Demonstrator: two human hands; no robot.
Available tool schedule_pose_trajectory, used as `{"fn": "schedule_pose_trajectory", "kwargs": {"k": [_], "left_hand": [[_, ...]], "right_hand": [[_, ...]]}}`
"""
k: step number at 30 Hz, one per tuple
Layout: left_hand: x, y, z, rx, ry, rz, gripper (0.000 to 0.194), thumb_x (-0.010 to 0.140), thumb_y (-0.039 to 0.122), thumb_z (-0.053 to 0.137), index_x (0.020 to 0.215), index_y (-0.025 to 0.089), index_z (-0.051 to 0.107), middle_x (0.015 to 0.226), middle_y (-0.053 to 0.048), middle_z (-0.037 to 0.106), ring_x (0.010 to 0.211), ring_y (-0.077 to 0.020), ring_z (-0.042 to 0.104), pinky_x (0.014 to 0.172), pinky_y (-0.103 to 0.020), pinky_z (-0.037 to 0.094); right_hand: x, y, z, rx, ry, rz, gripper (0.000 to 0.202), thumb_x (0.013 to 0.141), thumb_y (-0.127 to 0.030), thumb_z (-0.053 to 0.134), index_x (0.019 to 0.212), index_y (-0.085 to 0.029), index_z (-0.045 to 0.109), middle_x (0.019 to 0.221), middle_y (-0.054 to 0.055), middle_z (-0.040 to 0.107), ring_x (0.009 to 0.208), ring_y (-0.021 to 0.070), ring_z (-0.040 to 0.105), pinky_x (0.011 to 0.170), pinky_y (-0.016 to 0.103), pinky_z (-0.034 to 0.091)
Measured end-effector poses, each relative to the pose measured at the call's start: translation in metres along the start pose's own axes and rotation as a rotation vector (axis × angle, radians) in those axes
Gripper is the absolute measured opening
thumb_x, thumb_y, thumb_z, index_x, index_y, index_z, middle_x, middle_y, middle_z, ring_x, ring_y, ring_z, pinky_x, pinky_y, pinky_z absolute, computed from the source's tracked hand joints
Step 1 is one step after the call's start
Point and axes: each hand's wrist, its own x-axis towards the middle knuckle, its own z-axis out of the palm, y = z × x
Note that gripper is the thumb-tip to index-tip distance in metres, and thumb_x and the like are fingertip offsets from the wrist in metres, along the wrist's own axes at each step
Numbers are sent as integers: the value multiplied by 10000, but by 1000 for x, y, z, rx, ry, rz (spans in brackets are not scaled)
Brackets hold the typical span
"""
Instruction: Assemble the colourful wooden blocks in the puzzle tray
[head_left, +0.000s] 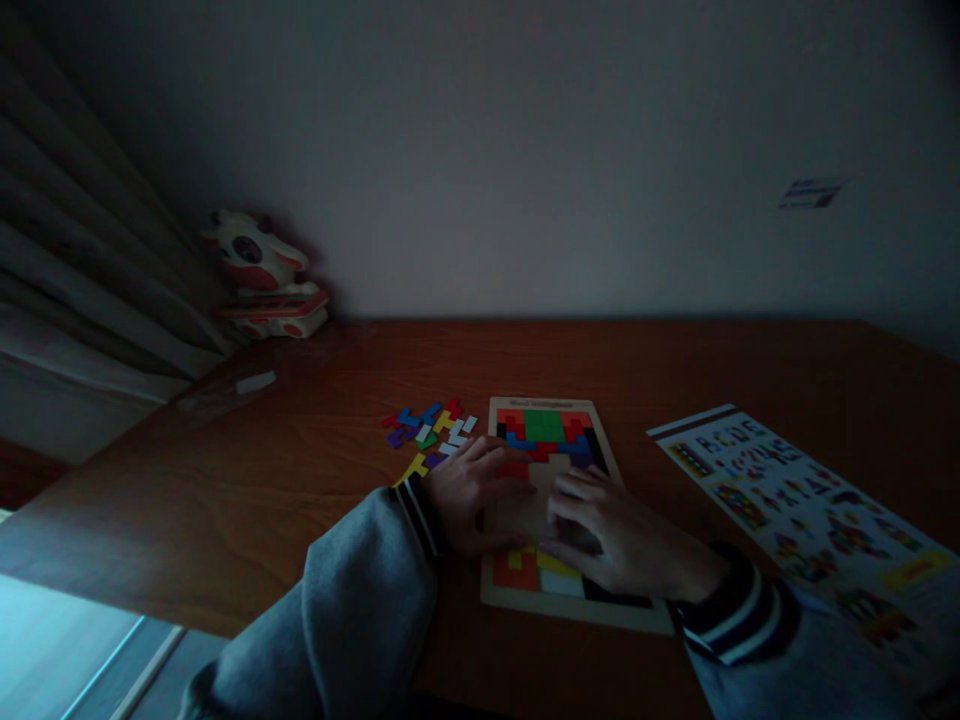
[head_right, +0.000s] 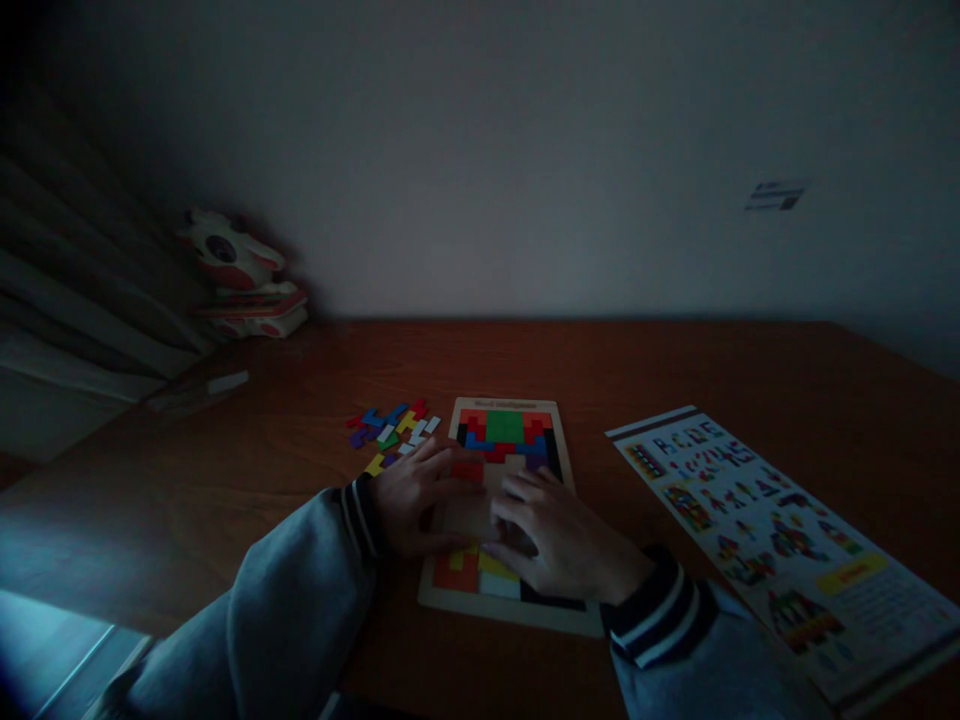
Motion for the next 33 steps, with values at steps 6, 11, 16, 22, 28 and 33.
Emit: {"fn": "schedule_pose_trajectory", "kwargs": {"k": [6,11,16,22,28,33], "left_hand": [[0,0,0,-2,-10,-15,555,793,561,655,1211,197,643,1353,-157,533,1191,-357,468,983,-543,437],[0,-1,0,3,-9,-2,548,788,559,662,1207,208,643,1343,-152,537,1179,-356,476,974,-549,438],[1,1,-1,-2,-18,-12,544,792,559,653,1196,196,645,1333,-155,548,1182,-351,479,986,-532,434],[0,-6,2,85,76,-107,408,891,494,570,1172,211,656,1288,-123,594,1134,-307,531,971,-507,452],[-4,-21,-3,195,191,-264,309,912,384,572,1145,205,668,1231,-117,619,1054,-271,567,914,-457,499],[-4,-21,-2,185,166,-260,318,911,386,580,1158,201,656,1231,-115,619,1063,-274,571,899,-454,514]], "right_hand": [[1,-6,-3,25,-44,-17,237,845,-424,682,773,-204,628,908,33,588,931,224,553,899,440,400],[1,-7,-2,60,-44,-62,312,841,-450,690,675,-194,619,850,15,590,893,194,552,905,408,374],[3,0,3,18,76,-93,374,918,-426,601,635,-181,582,728,4,566,781,163,539,814,356,385],[6,12,6,-37,268,-4,291,978,-345,504,729,-204,558,731,9,577,747,165,552,751,331,430],[-6,34,-10,-71,335,131,319,856,-466,666,1064,-240,579,1041,68,638,948,234,618,822,384,506],[-11,42,-17,-90,284,167,357,840,-476,676,1098,-248,583,1081,75,643,965,252,640,831,410,525]]}}
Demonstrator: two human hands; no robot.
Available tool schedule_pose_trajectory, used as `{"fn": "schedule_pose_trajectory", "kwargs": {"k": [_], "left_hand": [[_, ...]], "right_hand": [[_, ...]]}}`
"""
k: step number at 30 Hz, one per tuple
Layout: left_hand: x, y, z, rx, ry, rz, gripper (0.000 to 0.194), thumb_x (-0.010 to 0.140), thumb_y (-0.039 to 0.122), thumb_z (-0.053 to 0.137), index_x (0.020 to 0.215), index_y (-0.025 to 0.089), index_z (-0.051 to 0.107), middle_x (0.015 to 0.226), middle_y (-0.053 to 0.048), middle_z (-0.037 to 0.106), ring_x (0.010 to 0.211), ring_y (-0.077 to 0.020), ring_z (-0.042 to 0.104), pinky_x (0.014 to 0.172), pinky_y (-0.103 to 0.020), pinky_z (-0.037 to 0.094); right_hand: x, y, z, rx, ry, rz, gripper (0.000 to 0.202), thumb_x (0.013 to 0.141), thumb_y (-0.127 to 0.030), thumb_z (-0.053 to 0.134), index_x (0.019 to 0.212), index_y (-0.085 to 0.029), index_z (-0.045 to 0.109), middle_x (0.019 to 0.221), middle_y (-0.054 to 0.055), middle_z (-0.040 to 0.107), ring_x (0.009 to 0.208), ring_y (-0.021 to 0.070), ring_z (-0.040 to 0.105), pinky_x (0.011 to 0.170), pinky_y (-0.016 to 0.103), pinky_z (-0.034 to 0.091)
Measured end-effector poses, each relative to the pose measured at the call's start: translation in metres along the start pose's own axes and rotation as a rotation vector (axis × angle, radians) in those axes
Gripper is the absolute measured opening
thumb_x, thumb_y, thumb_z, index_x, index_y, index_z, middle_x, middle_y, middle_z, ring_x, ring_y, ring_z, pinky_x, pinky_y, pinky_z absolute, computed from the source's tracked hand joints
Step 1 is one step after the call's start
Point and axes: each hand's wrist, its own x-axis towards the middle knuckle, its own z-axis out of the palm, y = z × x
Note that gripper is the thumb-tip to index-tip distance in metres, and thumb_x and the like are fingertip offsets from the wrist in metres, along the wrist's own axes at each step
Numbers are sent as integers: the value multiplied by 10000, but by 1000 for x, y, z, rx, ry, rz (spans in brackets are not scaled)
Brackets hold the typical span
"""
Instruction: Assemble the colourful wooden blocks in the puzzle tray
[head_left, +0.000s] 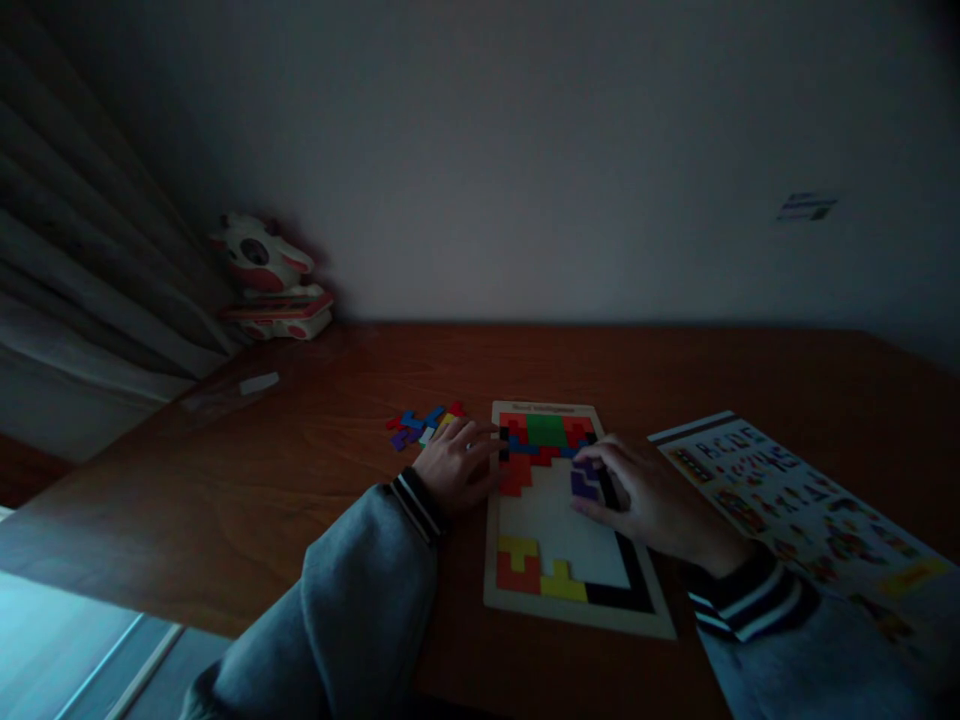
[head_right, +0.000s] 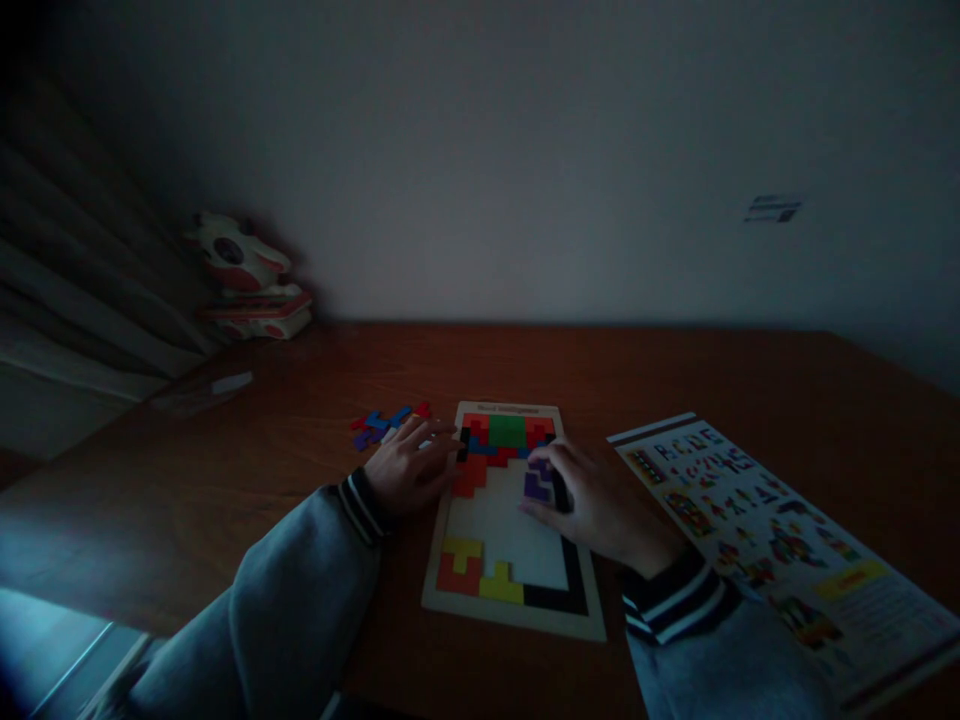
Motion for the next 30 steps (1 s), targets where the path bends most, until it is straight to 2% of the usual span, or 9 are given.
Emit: {"fn": "schedule_pose_trajectory", "kwargs": {"k": [6,12,15,19,23,30], "left_hand": [[0,1,3,-35,-15,18,314,923,404,565,1157,212,651,1233,-111,619,1083,-273,570,914,-470,514],[1,2,0,21,1,-13,298,912,383,573,1136,207,663,1210,-104,634,1044,-265,579,890,-441,519],[0,-4,-2,101,29,-88,279,911,355,570,1119,202,674,1165,-107,648,988,-255,589,876,-422,518],[-5,-22,-3,235,89,-273,293,917,379,575,1133,206,672,1165,-98,652,1024,-275,589,913,-446,510],[-11,-38,-1,283,39,-395,340,921,423,572,1165,204,662,1186,-97,660,1064,-283,603,944,-459,508],[-12,-37,9,134,-70,-256,369,922,435,564,1182,189,656,1227,-103,679,1120,-292,632,972,-486,505]], "right_hand": [[1,0,3,-11,-15,7,226,881,-344,633,1085,-258,589,1096,70,638,1005,253,624,868,423,508],[0,2,3,3,-34,7,217,895,-288,580,1108,-250,591,1101,69,630,1019,237,620,892,410,499],[0,2,2,-5,-32,7,227,894,-328,584,1107,-254,604,1098,66,637,1007,241,621,886,423,497],[2,0,3,0,39,38,231,925,-402,549,1076,-248,632,1024,77,646,939,234,628,832,406,509],[3,1,8,1,114,74,225,924,-400,548,1050,-236,637,993,75,636,931,236,626,811,397,518],[5,-1,12,-6,159,47,187,925,-356,551,1047,-233,622,1012,79,635,959,248,630,828,415,520]]}}
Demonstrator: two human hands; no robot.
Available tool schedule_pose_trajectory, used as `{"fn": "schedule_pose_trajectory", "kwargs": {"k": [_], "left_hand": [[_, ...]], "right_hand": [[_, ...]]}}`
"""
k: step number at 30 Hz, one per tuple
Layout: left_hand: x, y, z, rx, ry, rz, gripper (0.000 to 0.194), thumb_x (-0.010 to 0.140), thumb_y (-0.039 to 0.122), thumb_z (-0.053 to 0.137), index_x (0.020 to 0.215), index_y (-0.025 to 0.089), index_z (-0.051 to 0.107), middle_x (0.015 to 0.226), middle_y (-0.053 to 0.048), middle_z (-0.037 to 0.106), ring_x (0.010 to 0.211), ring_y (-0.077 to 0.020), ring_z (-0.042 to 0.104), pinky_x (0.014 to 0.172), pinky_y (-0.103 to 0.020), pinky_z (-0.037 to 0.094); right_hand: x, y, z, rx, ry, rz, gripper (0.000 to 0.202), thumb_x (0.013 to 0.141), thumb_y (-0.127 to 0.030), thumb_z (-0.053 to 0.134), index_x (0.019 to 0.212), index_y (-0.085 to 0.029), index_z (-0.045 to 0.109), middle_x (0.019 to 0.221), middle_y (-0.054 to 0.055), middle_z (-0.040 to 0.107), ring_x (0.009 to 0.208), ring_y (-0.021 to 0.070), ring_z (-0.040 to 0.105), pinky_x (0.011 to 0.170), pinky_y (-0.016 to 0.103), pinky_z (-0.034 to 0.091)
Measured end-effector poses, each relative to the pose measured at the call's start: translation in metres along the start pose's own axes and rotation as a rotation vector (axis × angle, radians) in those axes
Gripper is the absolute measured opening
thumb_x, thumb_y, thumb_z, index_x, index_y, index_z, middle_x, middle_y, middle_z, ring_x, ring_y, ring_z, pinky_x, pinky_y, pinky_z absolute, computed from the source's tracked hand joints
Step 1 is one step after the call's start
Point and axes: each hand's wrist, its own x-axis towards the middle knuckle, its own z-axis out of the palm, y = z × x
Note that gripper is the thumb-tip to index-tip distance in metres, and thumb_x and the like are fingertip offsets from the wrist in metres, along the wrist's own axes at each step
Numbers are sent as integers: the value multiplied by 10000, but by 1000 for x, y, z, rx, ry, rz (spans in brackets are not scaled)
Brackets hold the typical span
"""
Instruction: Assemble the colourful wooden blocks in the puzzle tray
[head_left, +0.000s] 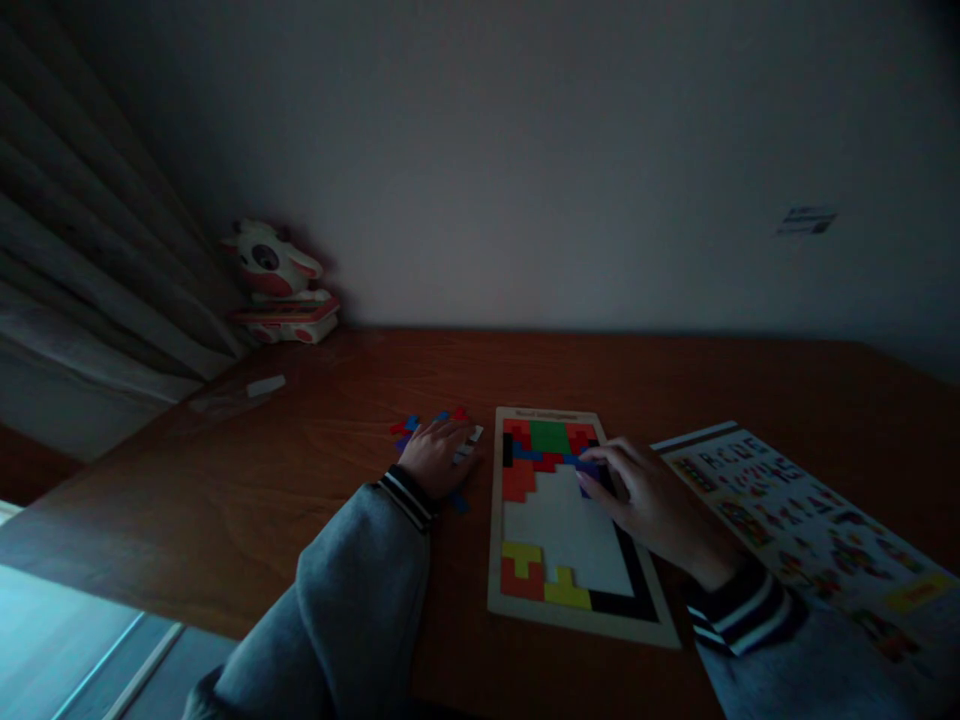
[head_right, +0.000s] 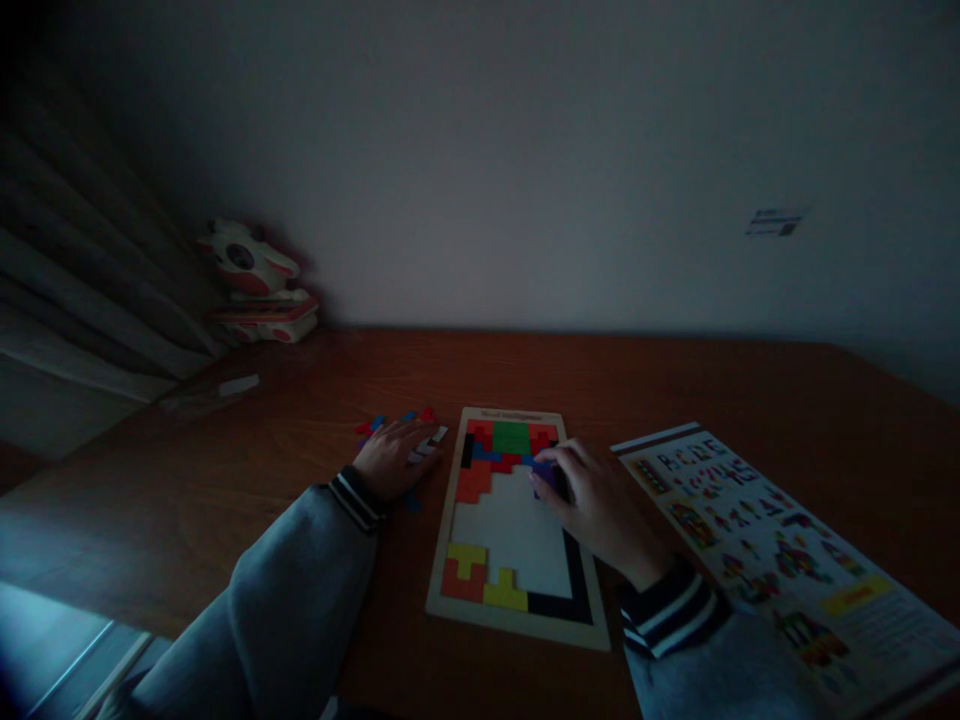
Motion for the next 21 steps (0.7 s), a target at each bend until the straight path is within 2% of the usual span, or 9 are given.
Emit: {"fn": "schedule_pose_trajectory", "kwargs": {"k": [5,8,11,16,18,21], "left_hand": [[0,1,4,-109,-4,121,312,930,303,541,1204,191,637,1221,-110,681,1110,-254,649,965,-450,527],[0,1,5,-122,30,123,337,919,328,563,1210,173,634,1302,-142,628,1181,-272,609,999,-479,507],[2,3,3,-123,-1,105,350,930,336,540,1208,146,634,1303,-156,627,1206,-282,593,1023,-491,493],[2,8,-3,-201,-64,136,345,851,150,517,1175,159,634,1206,-111,682,1121,-232,641,988,-418,530],[3,10,-4,-223,-53,121,329,850,158,527,1159,170,638,1147,-97,701,1057,-222,665,942,-398,555],[4,11,-2,-224,-1,99,276,924,263,513,1145,174,651,1121,-99,707,1023,-217,675,923,-388,562]], "right_hand": [[0,-4,0,24,5,-21,172,927,-340,550,1050,-246,625,1041,81,636,975,245,637,848,420,530],[0,-3,2,25,0,-31,178,935,-338,543,1067,-241,614,1059,84,628,986,240,633,857,416,530],[-1,-3,3,20,-6,-33,181,941,-328,540,1083,-234,602,1073,86,617,1006,240,626,876,417,525],[-1,-3,3,29,8,-33,174,940,-330,544,1073,-233,602,1076,83,614,1001,239,627,879,419,525],[-1,-2,4,36,9,-34,180,940,-332,543,1081,-237,603,1088,83,614,1008,242,626,887,426,522],[-2,-2,4,50,3,-31,189,943,-340,536,1096,-248,597,1096,80,613,1020,244,622,891,430,522]]}}
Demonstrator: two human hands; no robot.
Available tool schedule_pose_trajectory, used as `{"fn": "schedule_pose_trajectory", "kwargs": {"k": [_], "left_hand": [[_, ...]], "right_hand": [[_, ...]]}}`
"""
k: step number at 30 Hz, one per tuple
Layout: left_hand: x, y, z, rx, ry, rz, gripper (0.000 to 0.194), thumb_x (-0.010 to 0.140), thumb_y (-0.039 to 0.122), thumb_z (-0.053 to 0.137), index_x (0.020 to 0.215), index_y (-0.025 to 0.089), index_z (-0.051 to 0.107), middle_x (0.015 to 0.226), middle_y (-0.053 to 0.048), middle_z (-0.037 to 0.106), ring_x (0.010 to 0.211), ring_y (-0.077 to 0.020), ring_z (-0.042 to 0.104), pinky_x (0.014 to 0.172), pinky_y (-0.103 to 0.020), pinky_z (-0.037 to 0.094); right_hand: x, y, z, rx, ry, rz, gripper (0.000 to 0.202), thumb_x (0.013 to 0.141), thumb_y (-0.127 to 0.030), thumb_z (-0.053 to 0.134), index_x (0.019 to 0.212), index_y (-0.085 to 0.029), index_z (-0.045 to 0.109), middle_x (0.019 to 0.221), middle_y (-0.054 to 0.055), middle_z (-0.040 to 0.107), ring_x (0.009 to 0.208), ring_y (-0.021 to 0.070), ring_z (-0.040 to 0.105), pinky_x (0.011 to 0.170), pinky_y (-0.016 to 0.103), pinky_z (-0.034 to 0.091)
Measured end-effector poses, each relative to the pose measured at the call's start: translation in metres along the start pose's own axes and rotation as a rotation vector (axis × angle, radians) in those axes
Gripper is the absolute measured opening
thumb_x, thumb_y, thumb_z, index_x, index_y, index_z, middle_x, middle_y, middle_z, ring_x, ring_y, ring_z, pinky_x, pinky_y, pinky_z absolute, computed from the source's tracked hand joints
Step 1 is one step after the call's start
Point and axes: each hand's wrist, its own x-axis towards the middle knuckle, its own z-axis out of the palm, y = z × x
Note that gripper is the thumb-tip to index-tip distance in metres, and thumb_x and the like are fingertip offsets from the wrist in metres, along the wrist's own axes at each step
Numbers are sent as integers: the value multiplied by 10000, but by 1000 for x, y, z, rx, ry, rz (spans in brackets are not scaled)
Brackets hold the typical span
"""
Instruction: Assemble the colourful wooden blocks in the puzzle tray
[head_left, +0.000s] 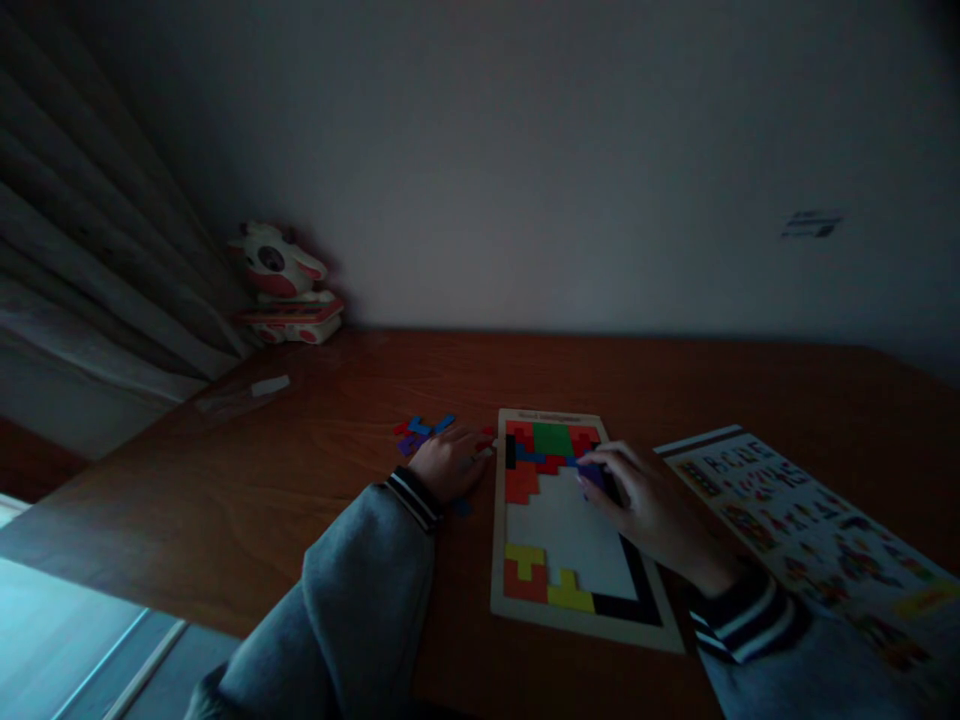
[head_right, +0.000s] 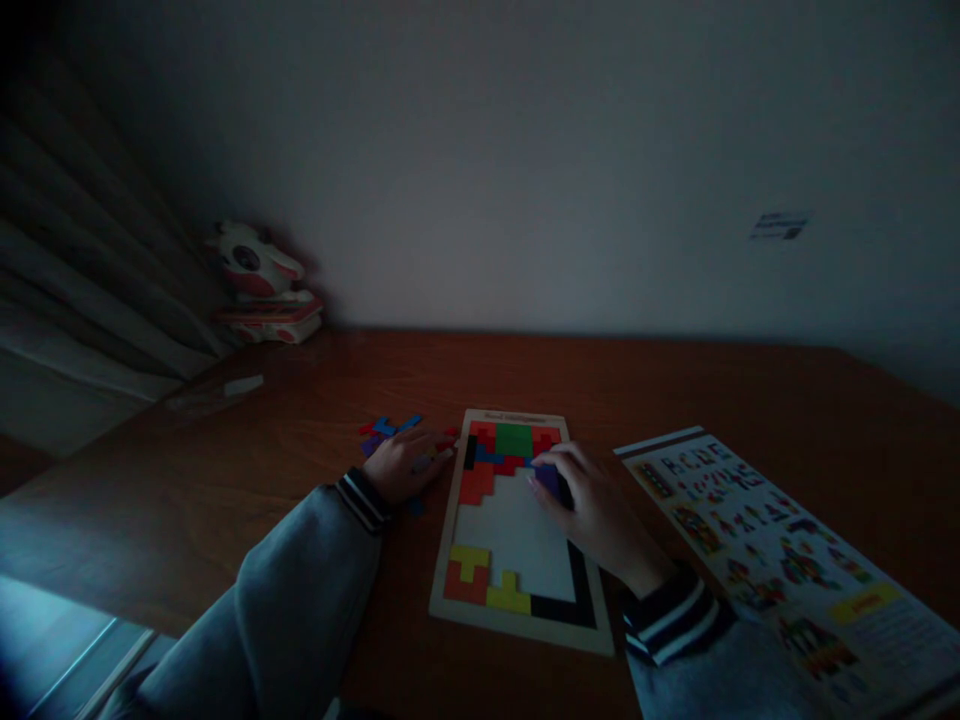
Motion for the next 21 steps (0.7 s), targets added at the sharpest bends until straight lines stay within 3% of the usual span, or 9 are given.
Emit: {"fn": "schedule_pose_trajectory", "kwargs": {"k": [2,8,14,21], "left_hand": [[0,-1,1,19,19,7,300,933,293,513,1169,162,645,1172,-111,694,1072,-233,661,952,-408,549],[-3,-3,0,17,-52,-3,495,788,156,572,1282,176,589,1210,-91,686,1073,-240,669,941,-399,564],[-3,-6,0,86,92,-40,276,897,257,563,1142,203,677,1160,-78,710,1046,-242,675,952,-416,554],[-4,-9,1,151,20,-88,269,929,289,538,1134,225,701,1073,-57,747,966,-218,712,866,-344,592]], "right_hand": [[0,-1,0,7,-5,1,193,950,-345,528,1105,-250,591,1096,81,613,1021,243,621,889,433,522],[1,-4,-1,2,16,-8,180,948,-356,533,1081,-253,596,1070,81,626,1006,246,626,883,439,525],[1,-4,-2,-15,7,-16,181,950,-346,532,1089,-248,593,1081,78,619,1018,240,630,894,426,529],[1,-1,2,19,33,-17,181,937,-342,542,1090,-260,593,1074,75,623,1018,248,626,888,435,530]]}}
